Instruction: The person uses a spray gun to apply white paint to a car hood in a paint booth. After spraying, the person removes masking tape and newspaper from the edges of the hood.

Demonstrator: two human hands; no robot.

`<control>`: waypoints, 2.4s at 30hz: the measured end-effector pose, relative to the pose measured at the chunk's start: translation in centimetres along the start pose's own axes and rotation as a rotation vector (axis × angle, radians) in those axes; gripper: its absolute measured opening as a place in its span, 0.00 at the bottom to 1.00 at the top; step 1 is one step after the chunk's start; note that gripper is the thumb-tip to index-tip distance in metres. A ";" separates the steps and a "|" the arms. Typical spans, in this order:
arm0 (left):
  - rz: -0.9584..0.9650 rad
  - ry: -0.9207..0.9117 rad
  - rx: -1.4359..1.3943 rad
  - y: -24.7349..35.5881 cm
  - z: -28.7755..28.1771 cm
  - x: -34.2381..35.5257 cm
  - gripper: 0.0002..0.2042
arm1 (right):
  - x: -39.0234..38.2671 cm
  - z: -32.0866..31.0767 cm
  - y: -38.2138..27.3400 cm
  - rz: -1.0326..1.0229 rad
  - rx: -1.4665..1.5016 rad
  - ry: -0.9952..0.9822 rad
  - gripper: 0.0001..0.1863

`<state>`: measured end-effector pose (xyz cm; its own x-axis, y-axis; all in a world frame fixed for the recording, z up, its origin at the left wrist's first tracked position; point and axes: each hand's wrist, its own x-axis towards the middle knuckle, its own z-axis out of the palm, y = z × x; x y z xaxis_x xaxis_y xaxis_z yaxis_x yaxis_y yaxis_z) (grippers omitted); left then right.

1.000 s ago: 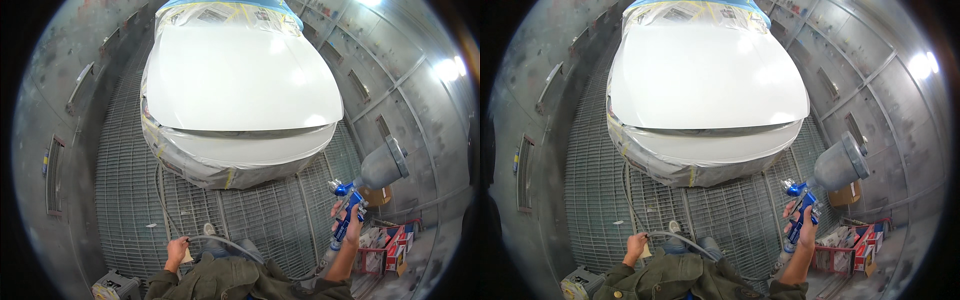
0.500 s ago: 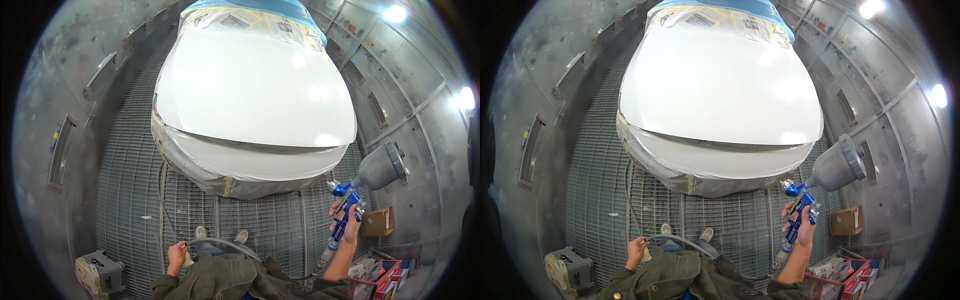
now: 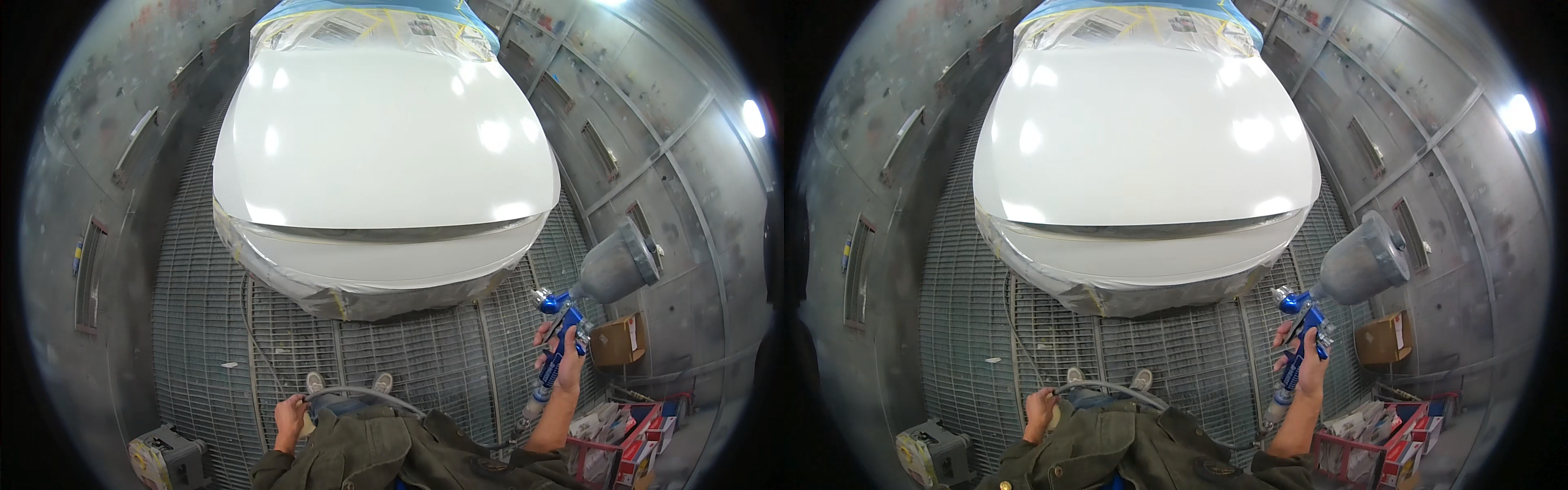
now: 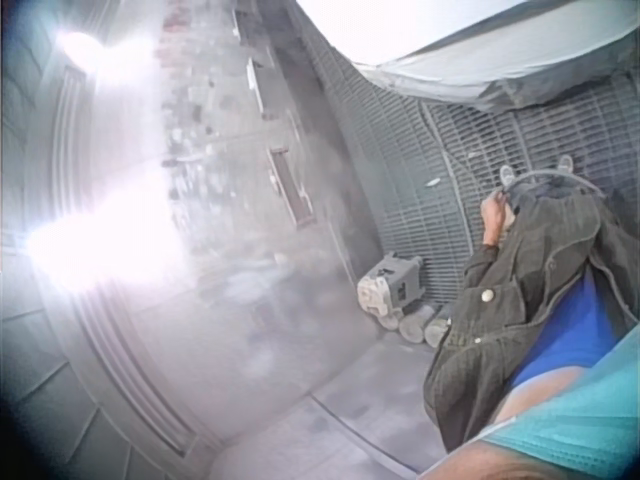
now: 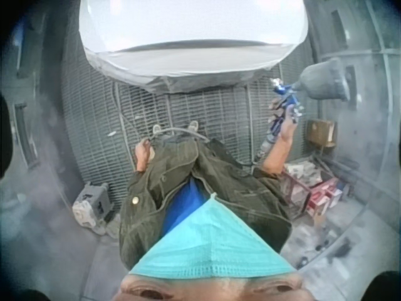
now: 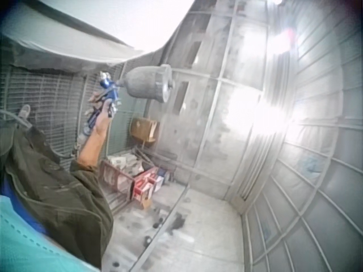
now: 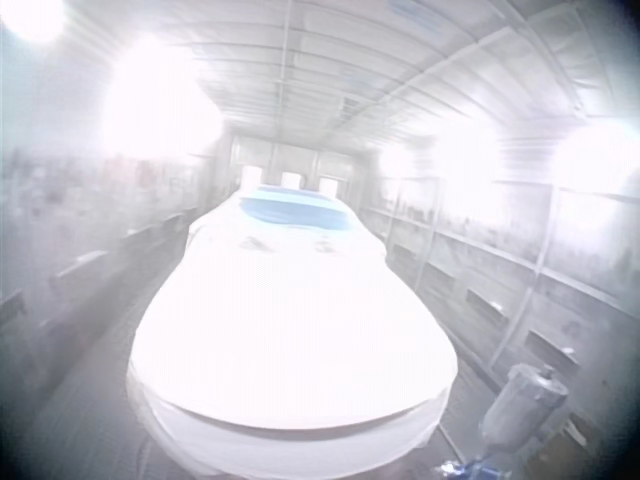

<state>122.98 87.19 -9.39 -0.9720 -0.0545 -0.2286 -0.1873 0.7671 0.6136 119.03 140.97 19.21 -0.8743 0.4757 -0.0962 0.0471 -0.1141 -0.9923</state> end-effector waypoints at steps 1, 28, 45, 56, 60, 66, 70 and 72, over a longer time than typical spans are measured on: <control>0.028 0.012 0.011 0.1 0.2 0.2 0.11 | 0.2 -0.5 0.0 -0.011 0.004 0.012 0.30; -0.195 0.031 -0.035 -3.8 -1.3 -5.8 0.11 | 1.5 7.7 2.3 0.063 -0.053 -0.259 0.29; -0.106 -0.112 -0.046 -12.5 -4.6 -1.8 0.14 | -5.8 14.3 3.0 0.049 -0.043 -0.186 0.25; 0.057 -0.292 0.007 -16.2 -6.2 5.9 0.13 | -13.6 17.1 2.5 -0.013 -0.161 0.085 0.30; 0.107 -0.283 -0.016 -17.7 -7.4 7.9 0.14 | -15.1 19.6 1.9 -0.033 -0.158 0.173 0.30; 0.070 -0.202 -0.053 -21.6 -11.5 8.4 0.14 | -13.5 25.3 2.1 -0.031 -0.179 0.084 0.32; -0.048 -0.071 -0.090 -23.7 -15.5 7.7 0.14 | -9.8 31.5 3.0 -0.025 -0.186 -0.109 0.30; -0.146 0.030 -0.125 -24.1 -17.2 4.5 0.13 | -8.9 34.6 3.3 -0.050 -0.170 -0.191 0.29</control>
<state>120.72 57.51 -12.20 -0.9367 -0.1797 -0.3006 -0.3409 0.6643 0.6652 110.21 106.19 19.51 -0.9523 0.3017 -0.0464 0.0678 0.0608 -0.9958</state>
